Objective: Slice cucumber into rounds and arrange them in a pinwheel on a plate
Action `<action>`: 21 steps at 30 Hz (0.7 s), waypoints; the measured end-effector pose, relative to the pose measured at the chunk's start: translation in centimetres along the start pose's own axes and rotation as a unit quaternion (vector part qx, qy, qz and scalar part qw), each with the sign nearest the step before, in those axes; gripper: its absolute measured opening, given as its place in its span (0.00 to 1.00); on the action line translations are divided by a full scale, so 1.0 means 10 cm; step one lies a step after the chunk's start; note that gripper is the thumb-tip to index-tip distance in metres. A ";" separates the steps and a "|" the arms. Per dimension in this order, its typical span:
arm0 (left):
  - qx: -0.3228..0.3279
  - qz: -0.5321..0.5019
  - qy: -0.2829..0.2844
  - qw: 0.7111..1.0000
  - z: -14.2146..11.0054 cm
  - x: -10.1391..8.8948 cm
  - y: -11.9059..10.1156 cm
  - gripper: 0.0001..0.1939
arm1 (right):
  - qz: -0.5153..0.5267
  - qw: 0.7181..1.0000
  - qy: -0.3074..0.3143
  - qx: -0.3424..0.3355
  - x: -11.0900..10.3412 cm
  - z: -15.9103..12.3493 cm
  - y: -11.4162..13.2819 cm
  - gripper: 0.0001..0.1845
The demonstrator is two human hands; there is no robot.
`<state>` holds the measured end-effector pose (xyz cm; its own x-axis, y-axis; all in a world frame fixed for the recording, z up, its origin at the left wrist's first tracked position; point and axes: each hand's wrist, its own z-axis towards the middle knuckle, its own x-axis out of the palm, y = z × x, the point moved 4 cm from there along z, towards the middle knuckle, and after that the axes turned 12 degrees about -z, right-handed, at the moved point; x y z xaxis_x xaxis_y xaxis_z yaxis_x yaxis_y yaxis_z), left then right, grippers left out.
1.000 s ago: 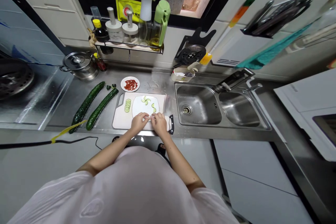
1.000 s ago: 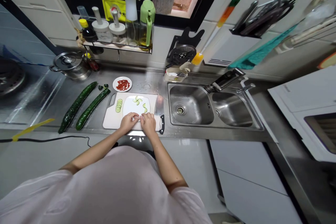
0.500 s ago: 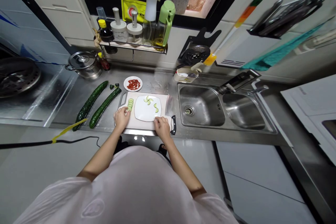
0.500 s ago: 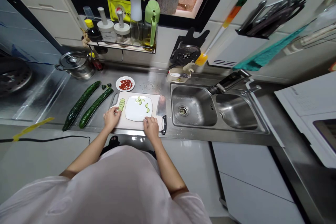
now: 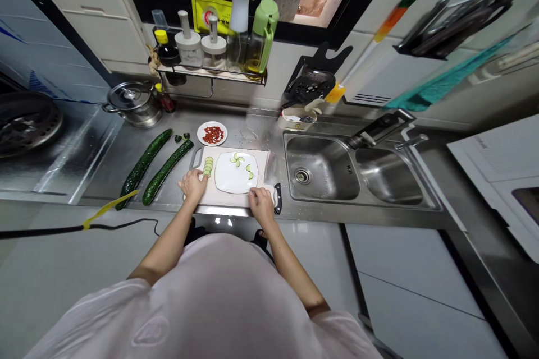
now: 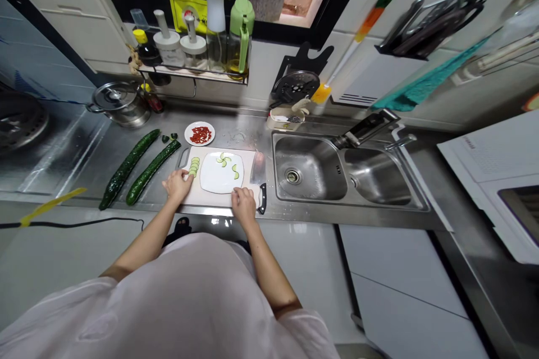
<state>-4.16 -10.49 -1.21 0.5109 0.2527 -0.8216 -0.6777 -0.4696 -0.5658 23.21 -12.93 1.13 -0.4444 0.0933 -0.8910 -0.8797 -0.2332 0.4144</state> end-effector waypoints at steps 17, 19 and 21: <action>-0.036 -0.127 -0.003 0.991 -0.02 -0.03 0.02 0.10 | 0.000 1.000 -0.005 -0.001 0.00 0.00 -0.01 0.15; -0.055 -0.168 0.001 0.984 0.01 -0.04 0.05 0.11 | 0.003 1.000 -0.005 -0.001 -0.01 0.00 0.00 0.15; -0.065 -0.228 0.008 0.971 0.03 -0.06 0.04 0.13 | 0.005 1.000 -0.005 0.000 -0.01 0.01 0.01 0.15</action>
<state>-4.93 -10.55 -1.00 0.7515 0.4472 -0.4850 -0.3063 -0.4146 -0.8569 23.21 -12.87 1.28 -0.4546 0.1001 -0.8851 -0.8752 -0.2349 0.4230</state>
